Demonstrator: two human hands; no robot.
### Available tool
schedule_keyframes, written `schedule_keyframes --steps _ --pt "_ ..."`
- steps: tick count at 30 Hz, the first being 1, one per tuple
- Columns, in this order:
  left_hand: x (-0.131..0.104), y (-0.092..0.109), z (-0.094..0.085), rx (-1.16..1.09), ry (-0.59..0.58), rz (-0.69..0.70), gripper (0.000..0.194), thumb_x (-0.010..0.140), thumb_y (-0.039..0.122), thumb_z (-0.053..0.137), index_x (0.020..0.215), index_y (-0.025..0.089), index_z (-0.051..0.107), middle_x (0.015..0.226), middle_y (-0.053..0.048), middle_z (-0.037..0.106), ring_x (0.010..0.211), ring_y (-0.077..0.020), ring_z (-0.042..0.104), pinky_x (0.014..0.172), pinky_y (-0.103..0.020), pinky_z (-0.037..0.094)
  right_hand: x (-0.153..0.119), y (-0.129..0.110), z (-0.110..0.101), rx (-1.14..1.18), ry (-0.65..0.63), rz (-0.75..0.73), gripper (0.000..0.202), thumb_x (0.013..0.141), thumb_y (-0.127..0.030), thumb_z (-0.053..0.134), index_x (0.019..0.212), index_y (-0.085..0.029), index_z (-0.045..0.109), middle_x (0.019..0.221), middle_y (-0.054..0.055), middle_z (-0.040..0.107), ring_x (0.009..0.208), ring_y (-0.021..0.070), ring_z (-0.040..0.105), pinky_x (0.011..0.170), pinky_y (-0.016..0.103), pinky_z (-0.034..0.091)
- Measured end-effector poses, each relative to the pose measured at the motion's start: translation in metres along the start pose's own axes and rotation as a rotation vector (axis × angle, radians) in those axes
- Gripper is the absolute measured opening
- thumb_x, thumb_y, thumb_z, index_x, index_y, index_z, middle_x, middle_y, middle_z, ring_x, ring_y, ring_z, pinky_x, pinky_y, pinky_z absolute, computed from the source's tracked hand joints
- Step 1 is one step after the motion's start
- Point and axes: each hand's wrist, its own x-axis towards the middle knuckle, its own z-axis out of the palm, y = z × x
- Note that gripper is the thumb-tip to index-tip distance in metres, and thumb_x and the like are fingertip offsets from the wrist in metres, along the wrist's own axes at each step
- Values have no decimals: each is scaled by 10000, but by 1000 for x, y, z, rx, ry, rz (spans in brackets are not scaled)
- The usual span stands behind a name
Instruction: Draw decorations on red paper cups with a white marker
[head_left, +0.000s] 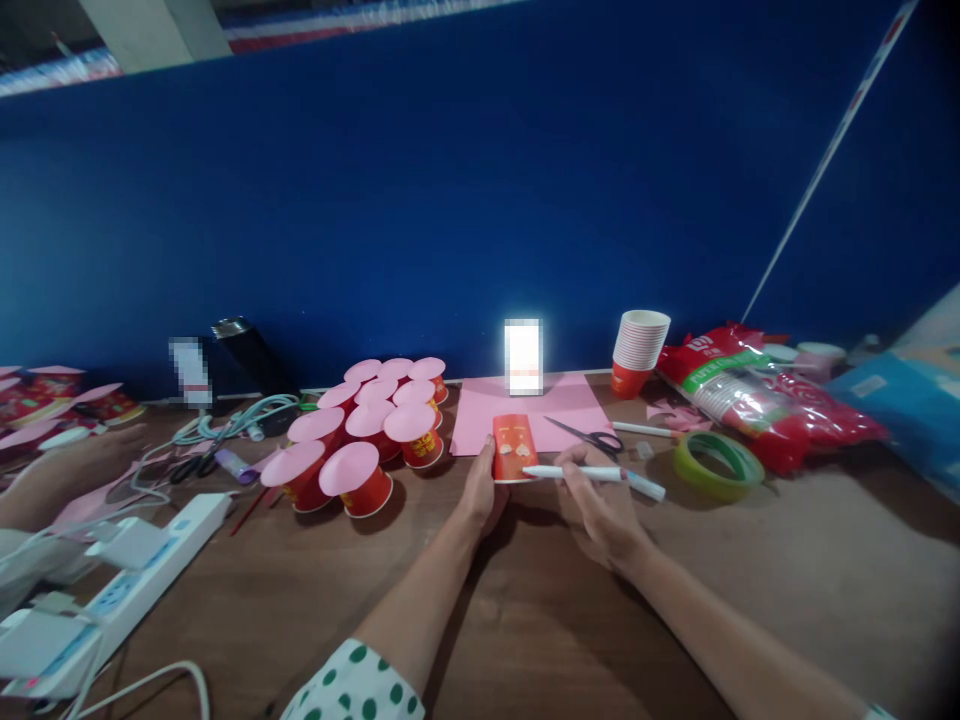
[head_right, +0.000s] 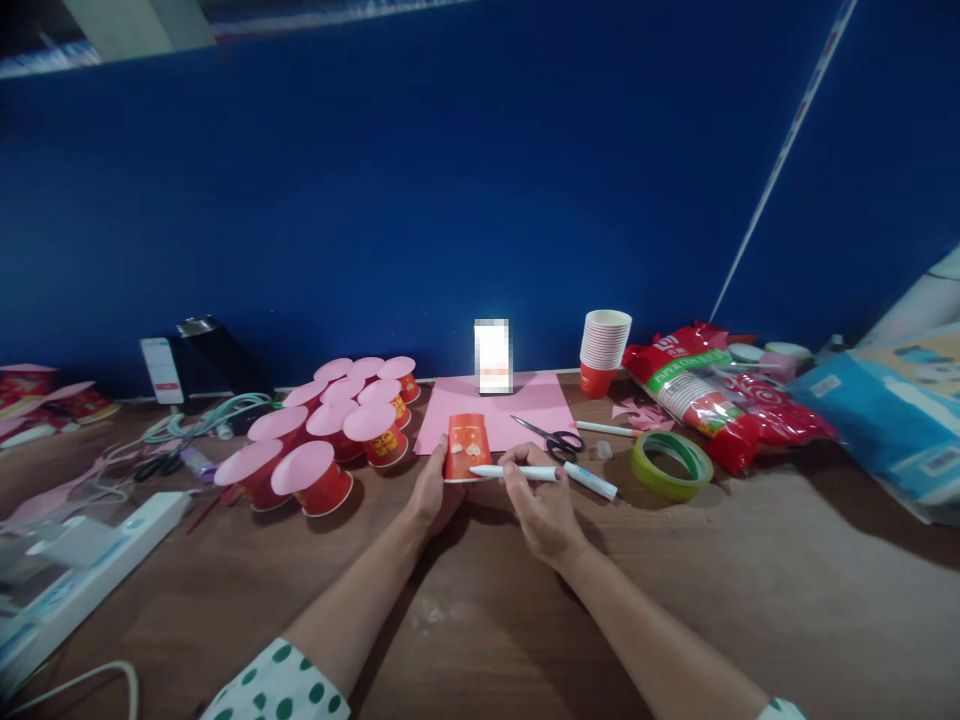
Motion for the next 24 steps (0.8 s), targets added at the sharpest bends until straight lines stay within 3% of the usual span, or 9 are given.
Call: schedule_keyframes --steps 5,11,24 --pt "0 0 0 15 11 1 320 835 374 546 963 96 640 908 -95 699 856 -208 658 865 -338 490 0 0 0 -8 -14 -9 205 843 -304 466 689 -187 532 567 -32 490 529 106 430 498 218 334" --pt "1 -1 -2 27 -22 -3 312 837 386 537 903 97 637 859 -87 694 769 -192 659 796 -328 515 0 2 0 -21 79 -11 198 854 -313 463 724 -188 544 584 -32 513 527 106 441 509 222 342" --pt "1 -1 -1 50 -25 -2 333 838 393 530 933 92 635 901 -101 698 830 -208 660 863 -346 487 -1 -1 1 -28 9 4 185 850 -309 469 743 -185 555 590 -29 519 517 100 435 496 218 345"
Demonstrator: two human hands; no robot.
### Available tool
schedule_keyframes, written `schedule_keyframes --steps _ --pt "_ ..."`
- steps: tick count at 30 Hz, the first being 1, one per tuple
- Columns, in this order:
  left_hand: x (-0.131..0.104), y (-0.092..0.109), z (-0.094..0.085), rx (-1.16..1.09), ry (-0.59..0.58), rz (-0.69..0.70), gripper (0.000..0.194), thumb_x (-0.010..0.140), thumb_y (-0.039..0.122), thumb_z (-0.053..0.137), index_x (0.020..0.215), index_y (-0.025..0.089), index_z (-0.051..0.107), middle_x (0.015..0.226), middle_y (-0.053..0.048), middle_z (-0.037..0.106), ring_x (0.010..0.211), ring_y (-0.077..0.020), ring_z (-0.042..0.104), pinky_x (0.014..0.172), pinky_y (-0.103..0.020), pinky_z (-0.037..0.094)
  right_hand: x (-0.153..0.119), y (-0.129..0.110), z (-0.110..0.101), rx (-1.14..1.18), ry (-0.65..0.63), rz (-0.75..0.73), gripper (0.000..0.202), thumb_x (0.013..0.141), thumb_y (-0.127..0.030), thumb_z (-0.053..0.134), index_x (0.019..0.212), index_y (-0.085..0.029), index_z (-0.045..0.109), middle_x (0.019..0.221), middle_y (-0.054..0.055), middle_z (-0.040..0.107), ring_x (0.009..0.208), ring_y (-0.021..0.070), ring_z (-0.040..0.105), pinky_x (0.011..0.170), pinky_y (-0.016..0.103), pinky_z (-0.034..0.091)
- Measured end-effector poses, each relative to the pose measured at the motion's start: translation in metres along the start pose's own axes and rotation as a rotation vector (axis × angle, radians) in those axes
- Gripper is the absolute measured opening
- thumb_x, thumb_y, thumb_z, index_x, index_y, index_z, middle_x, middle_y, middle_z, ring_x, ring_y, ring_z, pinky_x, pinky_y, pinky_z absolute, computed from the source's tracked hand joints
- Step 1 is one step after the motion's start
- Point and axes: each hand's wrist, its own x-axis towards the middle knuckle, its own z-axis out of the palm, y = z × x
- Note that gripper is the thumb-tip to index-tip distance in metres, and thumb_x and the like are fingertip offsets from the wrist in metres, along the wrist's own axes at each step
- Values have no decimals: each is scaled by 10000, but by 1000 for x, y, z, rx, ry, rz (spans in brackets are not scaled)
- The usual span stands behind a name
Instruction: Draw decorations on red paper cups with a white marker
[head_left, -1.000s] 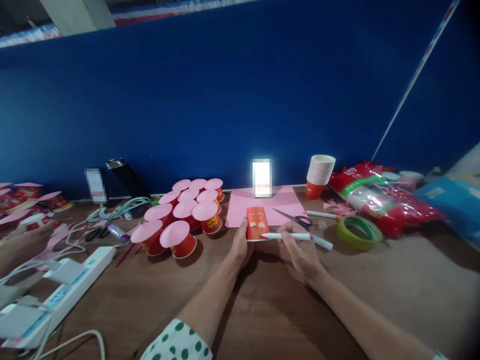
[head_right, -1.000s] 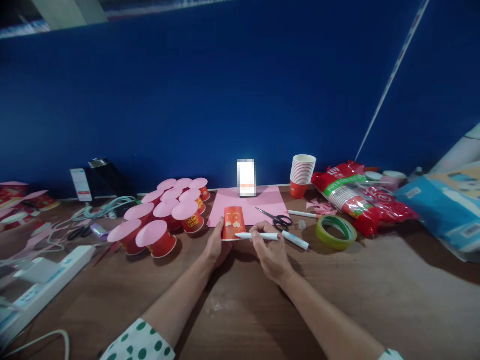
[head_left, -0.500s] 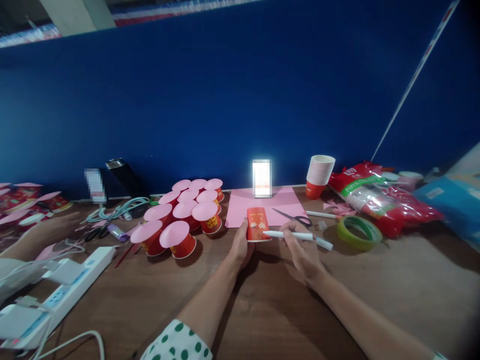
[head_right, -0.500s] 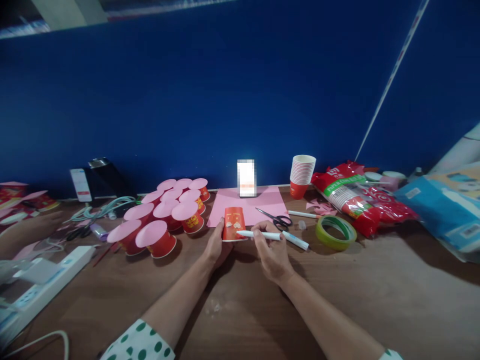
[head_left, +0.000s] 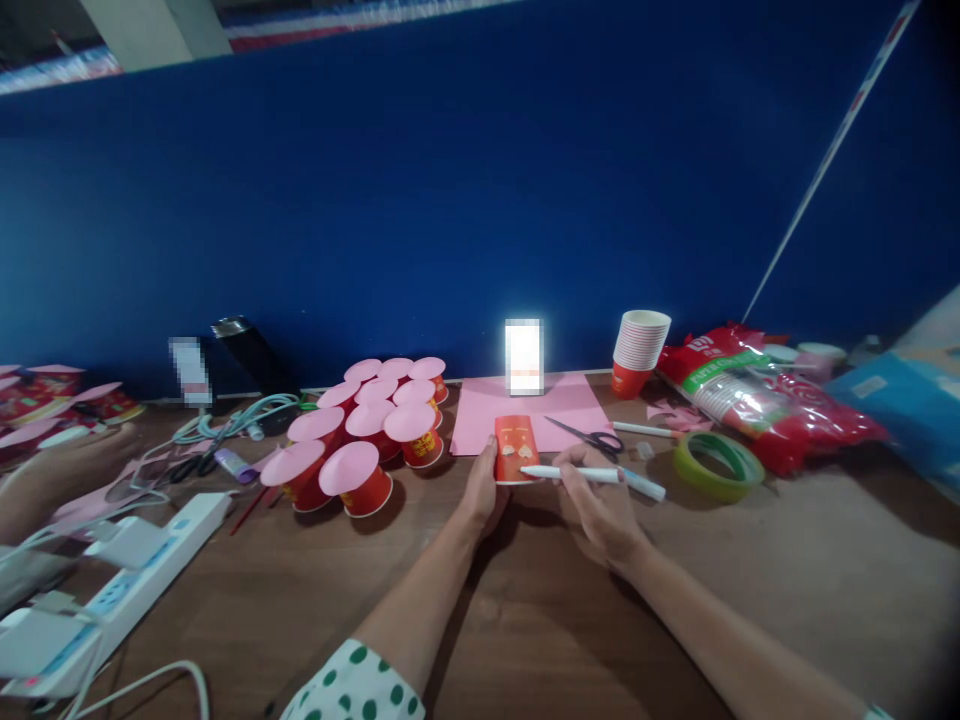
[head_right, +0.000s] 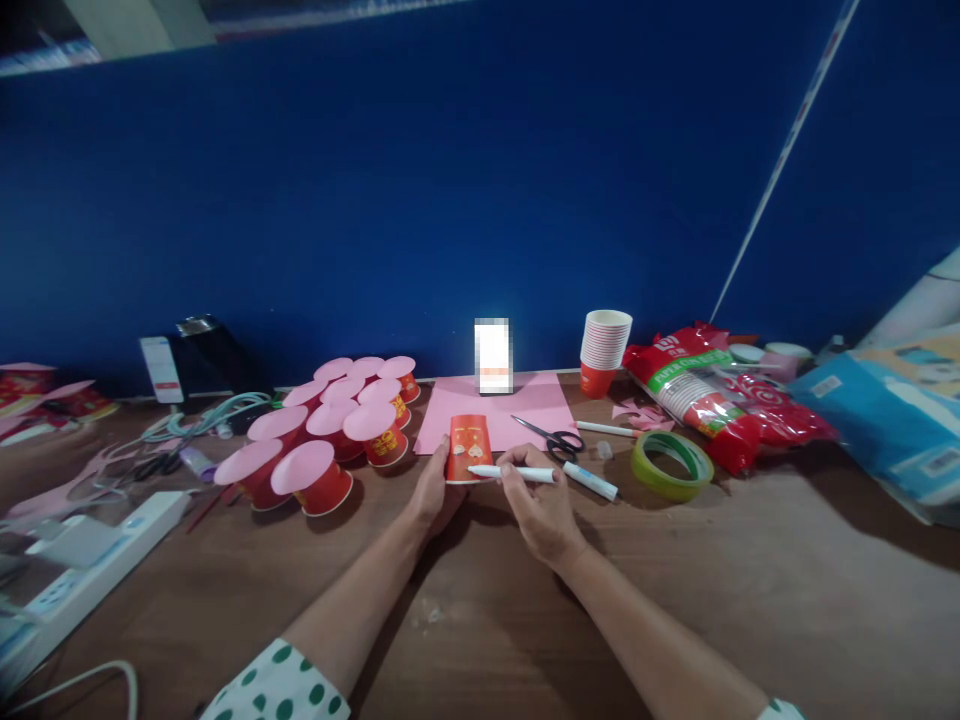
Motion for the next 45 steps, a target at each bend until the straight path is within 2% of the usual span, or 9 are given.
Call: schedule_keyframes --steps 7,11,16,20,24,29,41,45 --pt "-1 1 2 -12 41 8 298 825 381 554 909 109 640 861 -75 699 780 -186 655 849 -333 483 1 0 -1 8 -29 -8 195 844 -315 470 717 -188 545 580 -26 499 541 113 445 500 224 349" --pt "-1 1 2 9 13 -5 338 809 420 565 914 107 639 873 -82 696 793 -200 653 832 -335 484 0 -1 0 24 -8 -1 178 848 -321 475 758 -188 552 599 -22 520 535 115 451 501 227 350" --pt "0 -1 -1 21 34 16 315 810 416 567 879 115 633 848 -69 693 755 -181 645 817 -325 488 -1 0 -1 1 -41 -36 189 851 -297 467 718 -188 546 593 -22 517 546 113 452 514 220 357" --pt "0 0 -1 19 5 4 338 809 424 567 914 109 632 877 -80 693 792 -196 647 824 -339 488 0 2 -1 -5 -4 -30 174 854 -298 471 745 -187 550 623 -19 538 566 114 474 531 220 370" --pt "-1 0 1 23 36 10 332 802 428 575 880 111 634 845 -70 690 769 -191 647 836 -345 480 0 0 -1 -23 -42 -44 187 850 -300 468 722 -187 544 591 -23 514 551 112 455 516 220 364" --pt "0 0 1 6 37 -16 363 790 449 584 904 107 630 906 -88 687 830 -204 645 844 -341 476 0 -2 0 13 -14 -19 173 846 -307 480 752 -184 559 607 -17 536 550 112 470 513 219 373" --pt "2 -3 -3 54 20 8 404 765 485 600 903 106 621 853 -84 688 783 -200 645 801 -332 477 0 -1 1 7 -49 -23 186 846 -320 480 734 -189 550 601 -17 546 551 116 482 520 221 381" --pt "1 -2 -1 68 23 -2 412 761 493 599 899 105 618 819 -77 685 783 -201 642 787 -324 473 0 0 1 18 -15 -12 167 849 -318 485 770 -189 558 620 -18 553 543 111 474 510 219 371"
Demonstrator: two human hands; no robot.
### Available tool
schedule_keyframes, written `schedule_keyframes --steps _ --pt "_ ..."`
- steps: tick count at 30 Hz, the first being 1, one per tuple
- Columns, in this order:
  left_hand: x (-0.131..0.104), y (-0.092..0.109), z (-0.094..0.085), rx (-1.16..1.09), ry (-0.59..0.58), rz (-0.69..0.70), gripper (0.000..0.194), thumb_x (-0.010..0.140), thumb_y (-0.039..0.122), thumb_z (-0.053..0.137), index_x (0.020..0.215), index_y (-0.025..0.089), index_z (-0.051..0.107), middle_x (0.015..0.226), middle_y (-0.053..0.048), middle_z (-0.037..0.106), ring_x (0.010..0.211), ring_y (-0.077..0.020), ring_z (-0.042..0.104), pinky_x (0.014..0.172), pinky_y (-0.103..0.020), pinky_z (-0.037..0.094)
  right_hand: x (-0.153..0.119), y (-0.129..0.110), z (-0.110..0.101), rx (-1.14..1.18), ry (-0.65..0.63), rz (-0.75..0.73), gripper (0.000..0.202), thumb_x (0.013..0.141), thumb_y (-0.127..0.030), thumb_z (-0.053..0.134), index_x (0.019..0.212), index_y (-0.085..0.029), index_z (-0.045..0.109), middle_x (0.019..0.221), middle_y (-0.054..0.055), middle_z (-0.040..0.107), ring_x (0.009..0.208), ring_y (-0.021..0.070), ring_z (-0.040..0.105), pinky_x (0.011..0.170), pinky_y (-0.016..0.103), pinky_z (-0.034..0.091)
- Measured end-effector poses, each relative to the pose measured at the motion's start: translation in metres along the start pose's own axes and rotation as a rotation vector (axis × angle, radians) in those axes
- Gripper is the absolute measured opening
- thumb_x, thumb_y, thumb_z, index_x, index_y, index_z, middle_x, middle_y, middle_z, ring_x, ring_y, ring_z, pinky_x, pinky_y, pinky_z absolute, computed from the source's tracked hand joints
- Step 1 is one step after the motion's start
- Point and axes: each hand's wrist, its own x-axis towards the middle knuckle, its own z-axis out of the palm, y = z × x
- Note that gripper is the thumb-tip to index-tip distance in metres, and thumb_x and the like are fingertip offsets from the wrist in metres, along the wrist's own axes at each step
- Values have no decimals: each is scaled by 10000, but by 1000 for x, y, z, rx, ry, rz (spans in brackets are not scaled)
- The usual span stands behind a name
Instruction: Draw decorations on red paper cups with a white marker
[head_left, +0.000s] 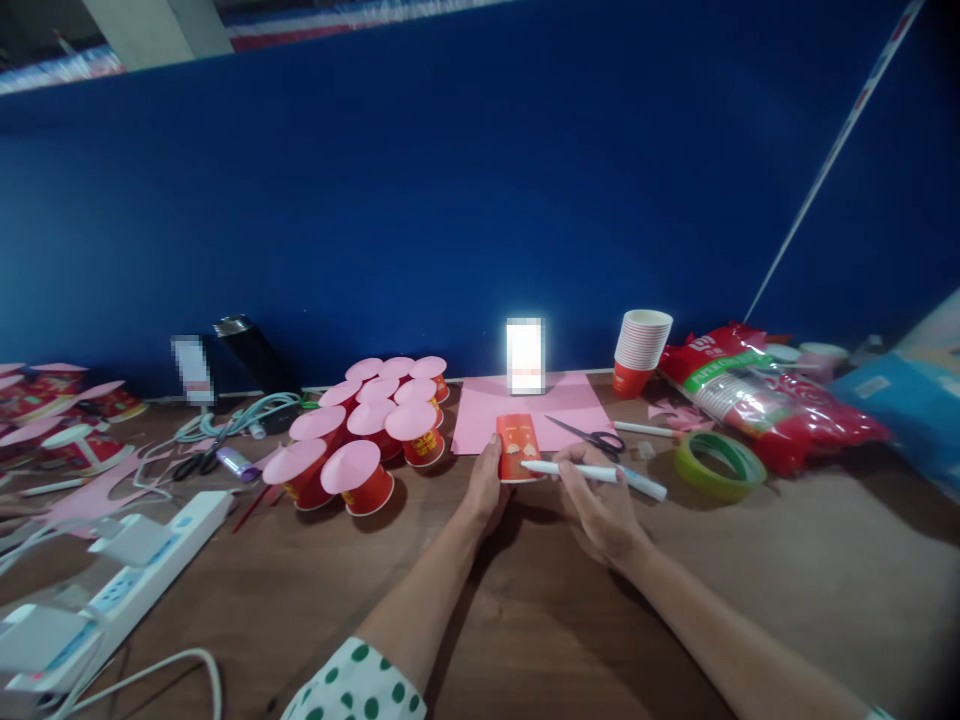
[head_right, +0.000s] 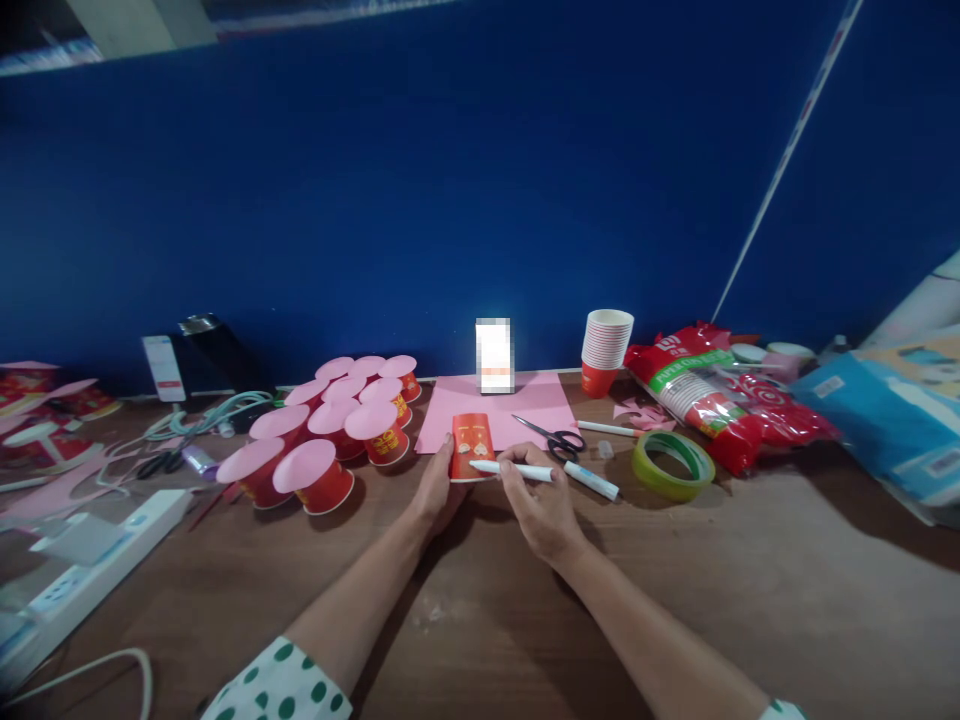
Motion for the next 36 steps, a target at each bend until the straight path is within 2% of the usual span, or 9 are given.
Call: schedule_keyframes --steps 6,11,21,28,36 --pt "0 0 0 10 -10 35 406 740 496 621 870 112 616 804 -70 683 784 -204 639 791 -325 463 -1 6 -1 -35 -56 -48 192 862 -311 472 753 -183 566 633 -11 543 578 119 472 544 229 376" --pt "0 -1 -1 13 -31 35 443 750 529 591 902 114 621 835 -74 684 778 -198 637 800 -329 457 -2 5 0 -6 1 -7 183 865 -327 476 777 -190 559 611 -21 532 537 111 459 511 225 364" --pt "0 -2 -2 43 -47 65 425 762 528 577 869 119 618 799 -53 661 701 -161 600 727 -287 447 0 -2 -1 -53 -7 -27 184 850 -309 457 732 -194 539 595 -23 526 557 120 476 528 229 374" --pt "-1 -1 2 50 -3 77 371 748 489 611 836 129 607 774 -40 653 681 -157 589 705 -286 444 0 -2 -4 -76 -12 -11 218 853 -297 440 669 -195 497 550 -38 452 522 108 413 507 230 332" --pt "0 -1 1 76 7 98 406 720 519 625 816 126 606 761 -33 644 680 -149 573 713 -285 431 2 2 -2 -47 -30 -3 216 852 -301 449 676 -190 504 559 -33 459 533 108 407 495 223 323"
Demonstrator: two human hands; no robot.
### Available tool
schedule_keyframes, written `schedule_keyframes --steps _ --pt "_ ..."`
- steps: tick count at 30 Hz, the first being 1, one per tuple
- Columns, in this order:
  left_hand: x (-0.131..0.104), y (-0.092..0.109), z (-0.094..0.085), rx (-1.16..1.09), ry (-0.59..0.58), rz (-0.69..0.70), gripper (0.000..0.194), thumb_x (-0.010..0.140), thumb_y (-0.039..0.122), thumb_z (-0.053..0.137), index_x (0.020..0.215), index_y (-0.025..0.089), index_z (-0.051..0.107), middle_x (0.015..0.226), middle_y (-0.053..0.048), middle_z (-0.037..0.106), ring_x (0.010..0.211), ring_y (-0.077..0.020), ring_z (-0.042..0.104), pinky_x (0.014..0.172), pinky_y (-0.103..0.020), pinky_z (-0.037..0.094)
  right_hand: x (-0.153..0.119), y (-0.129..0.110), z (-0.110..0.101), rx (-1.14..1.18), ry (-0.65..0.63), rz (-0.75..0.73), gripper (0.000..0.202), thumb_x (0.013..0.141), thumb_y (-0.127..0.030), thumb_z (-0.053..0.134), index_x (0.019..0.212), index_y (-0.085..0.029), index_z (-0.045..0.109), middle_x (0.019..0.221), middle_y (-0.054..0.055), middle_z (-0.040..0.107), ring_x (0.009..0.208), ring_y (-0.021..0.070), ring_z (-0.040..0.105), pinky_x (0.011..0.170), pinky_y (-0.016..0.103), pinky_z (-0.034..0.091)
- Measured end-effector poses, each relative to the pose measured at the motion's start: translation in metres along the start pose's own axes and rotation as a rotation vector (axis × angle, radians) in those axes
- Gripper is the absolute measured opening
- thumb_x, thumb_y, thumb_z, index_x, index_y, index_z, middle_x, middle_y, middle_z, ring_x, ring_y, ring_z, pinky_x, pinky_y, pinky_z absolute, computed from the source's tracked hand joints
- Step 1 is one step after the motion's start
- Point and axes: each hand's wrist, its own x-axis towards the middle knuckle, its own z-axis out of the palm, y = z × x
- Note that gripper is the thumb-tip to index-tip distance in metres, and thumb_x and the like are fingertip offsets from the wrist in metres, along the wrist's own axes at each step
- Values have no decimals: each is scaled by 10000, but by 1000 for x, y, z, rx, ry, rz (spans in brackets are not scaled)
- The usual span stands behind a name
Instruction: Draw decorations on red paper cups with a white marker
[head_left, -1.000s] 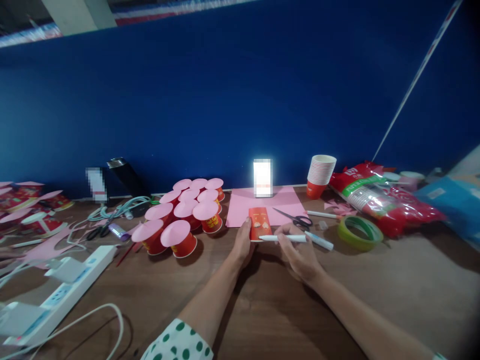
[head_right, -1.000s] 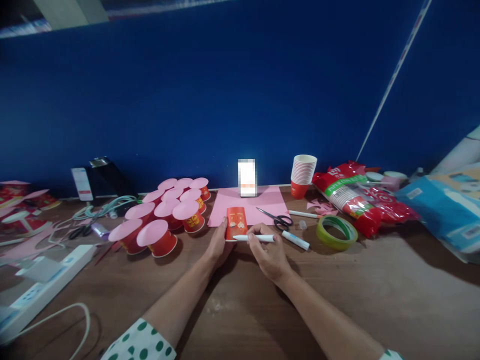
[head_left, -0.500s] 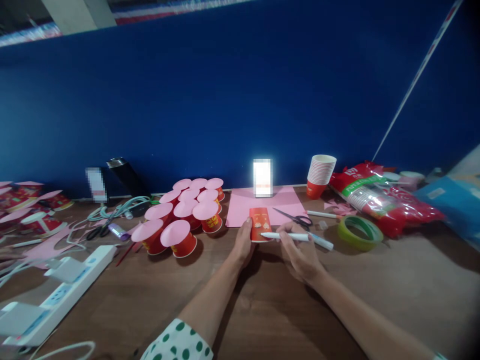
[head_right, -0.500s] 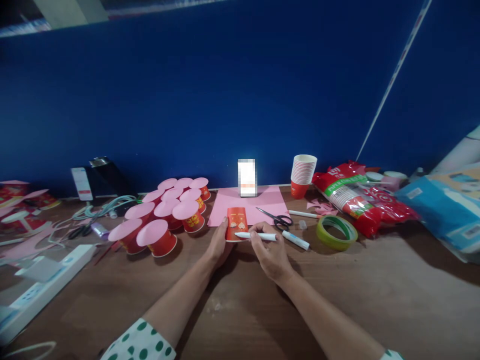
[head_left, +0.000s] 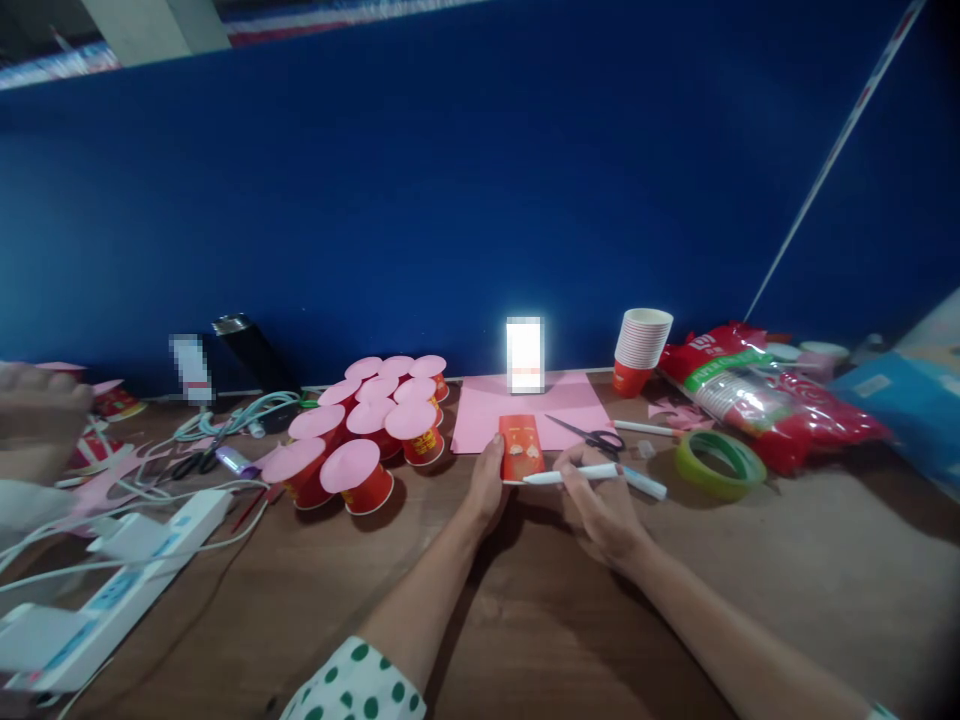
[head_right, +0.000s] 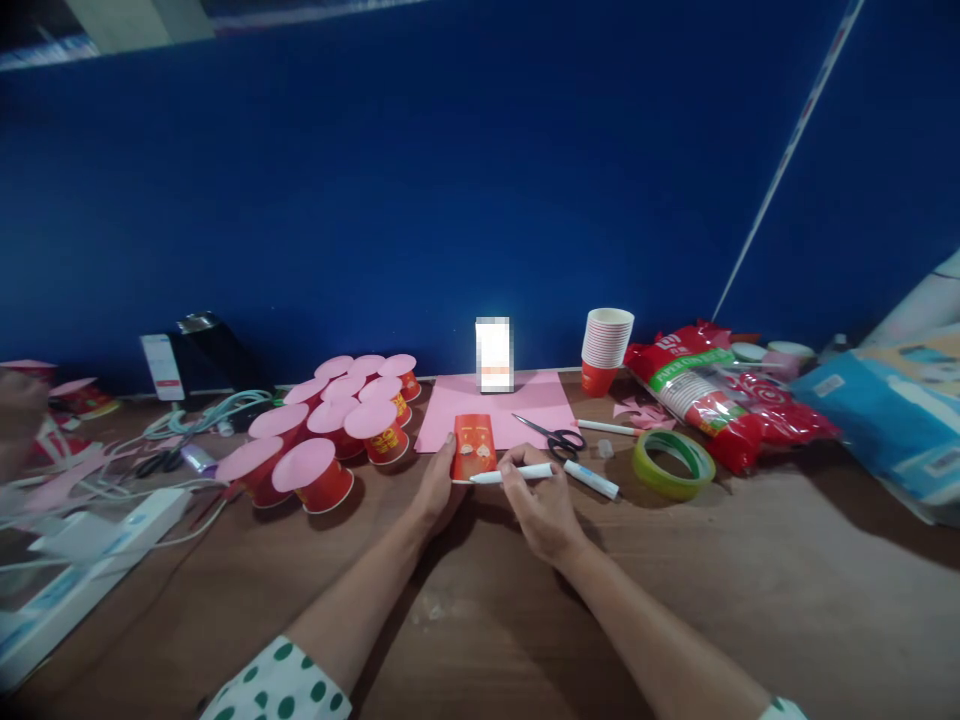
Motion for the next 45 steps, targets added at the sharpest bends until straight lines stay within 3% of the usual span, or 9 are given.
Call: schedule_keyframes --steps 18,28,37,45 --pt "-2 1 -1 53 -26 23 435 719 554 606 794 126 603 703 -24 630 609 -129 557 636 -264 437 -3 5 1 -31 -19 -62 197 865 -286 452 716 -183 528 614 -24 494 571 108 425 542 230 334" --pt "-3 4 2 25 23 -6 397 717 510 633 803 123 613 757 -42 658 676 -158 593 707 -290 455 1 -1 -1 -17 10 -7 226 849 -300 445 656 -191 495 546 -32 463 527 107 408 495 226 321" --pt "1 -1 -3 -120 -17 -29 319 760 423 624 875 125 629 884 -65 685 807 -183 630 852 -320 448 3 0 -1 81 89 27 208 827 -280 459 646 -189 506 545 -32 484 533 108 442 515 224 344" --pt "0 0 -3 -106 -17 -59 363 778 451 593 901 113 636 880 -78 690 803 -198 640 844 -340 462 2 -2 -1 62 47 26 228 837 -293 457 635 -192 490 527 -38 457 513 104 410 495 224 325"
